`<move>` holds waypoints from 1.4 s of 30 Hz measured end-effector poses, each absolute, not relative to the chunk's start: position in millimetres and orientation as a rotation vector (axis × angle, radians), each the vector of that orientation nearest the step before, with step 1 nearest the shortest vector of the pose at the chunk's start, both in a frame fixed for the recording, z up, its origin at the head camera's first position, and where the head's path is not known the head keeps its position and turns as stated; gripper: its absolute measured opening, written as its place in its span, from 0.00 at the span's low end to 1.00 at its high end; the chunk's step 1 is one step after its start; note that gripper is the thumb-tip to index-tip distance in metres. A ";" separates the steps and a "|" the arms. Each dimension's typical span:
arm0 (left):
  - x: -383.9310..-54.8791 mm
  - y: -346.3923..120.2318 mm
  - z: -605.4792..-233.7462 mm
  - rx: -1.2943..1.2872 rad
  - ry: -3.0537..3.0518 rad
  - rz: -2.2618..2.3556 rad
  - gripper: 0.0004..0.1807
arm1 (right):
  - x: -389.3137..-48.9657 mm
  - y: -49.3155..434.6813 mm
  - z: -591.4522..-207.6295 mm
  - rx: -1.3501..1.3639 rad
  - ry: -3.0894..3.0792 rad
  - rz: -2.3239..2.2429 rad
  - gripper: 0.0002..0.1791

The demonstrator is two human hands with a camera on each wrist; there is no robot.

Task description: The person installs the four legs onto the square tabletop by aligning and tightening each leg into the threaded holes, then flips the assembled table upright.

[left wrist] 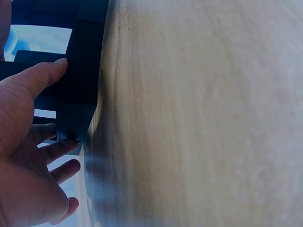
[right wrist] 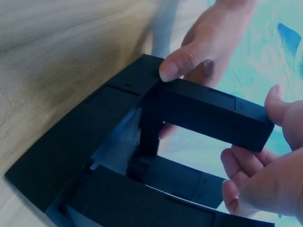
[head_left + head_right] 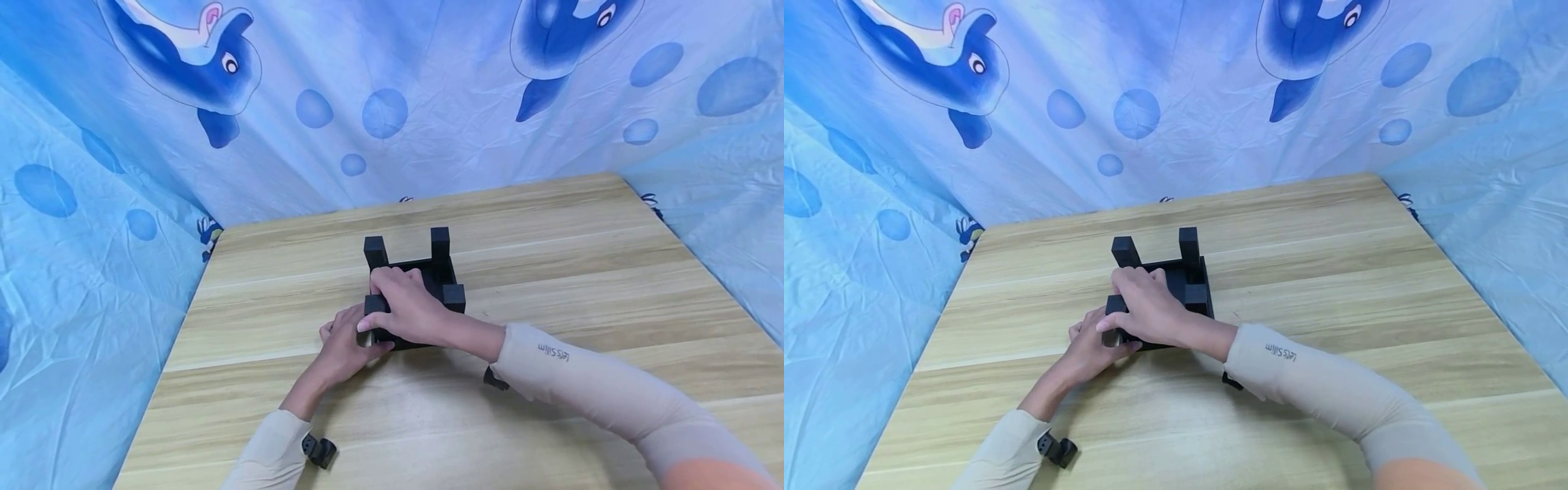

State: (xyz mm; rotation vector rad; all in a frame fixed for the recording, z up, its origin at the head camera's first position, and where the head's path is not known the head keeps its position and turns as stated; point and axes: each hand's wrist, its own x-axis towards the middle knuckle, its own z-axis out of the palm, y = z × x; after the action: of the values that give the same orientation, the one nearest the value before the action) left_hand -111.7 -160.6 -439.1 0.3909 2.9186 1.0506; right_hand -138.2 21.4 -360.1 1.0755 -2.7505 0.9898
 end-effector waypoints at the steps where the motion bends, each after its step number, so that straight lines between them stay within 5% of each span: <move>1: -111.6 -160.4 -439.1 0.392 2.921 1.051 0.35 | -138.0 22.1 -360.0 1.077 -2.762 0.980 0.22; 7: -111.7 -160.0 -437.5 0.376 2.910 1.029 0.34 | -135.8 33.8 -348.0 1.233 -2.794 0.853 0.27; 12: -112.0 -159.8 -436.4 0.382 2.909 1.023 0.34 | -135.1 39.1 -338.1 1.304 -2.720 0.765 0.21; 35: -114.0 -161.6 -436.0 0.391 2.907 1.004 0.35 | -133.3 38.5 -342.0 1.329 -2.527 0.409 0.18; 42: -114.4 -164.3 -426.3 0.427 2.871 0.924 0.43 | -134.5 50.1 -334.1 1.274 -2.546 0.460 0.22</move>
State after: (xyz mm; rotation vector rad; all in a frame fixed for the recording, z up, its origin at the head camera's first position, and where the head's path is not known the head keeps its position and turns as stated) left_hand -114.4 -164.3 -426.3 0.4270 2.8714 0.9238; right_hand -134.5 50.1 -334.1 1.2741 -2.5464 0.4597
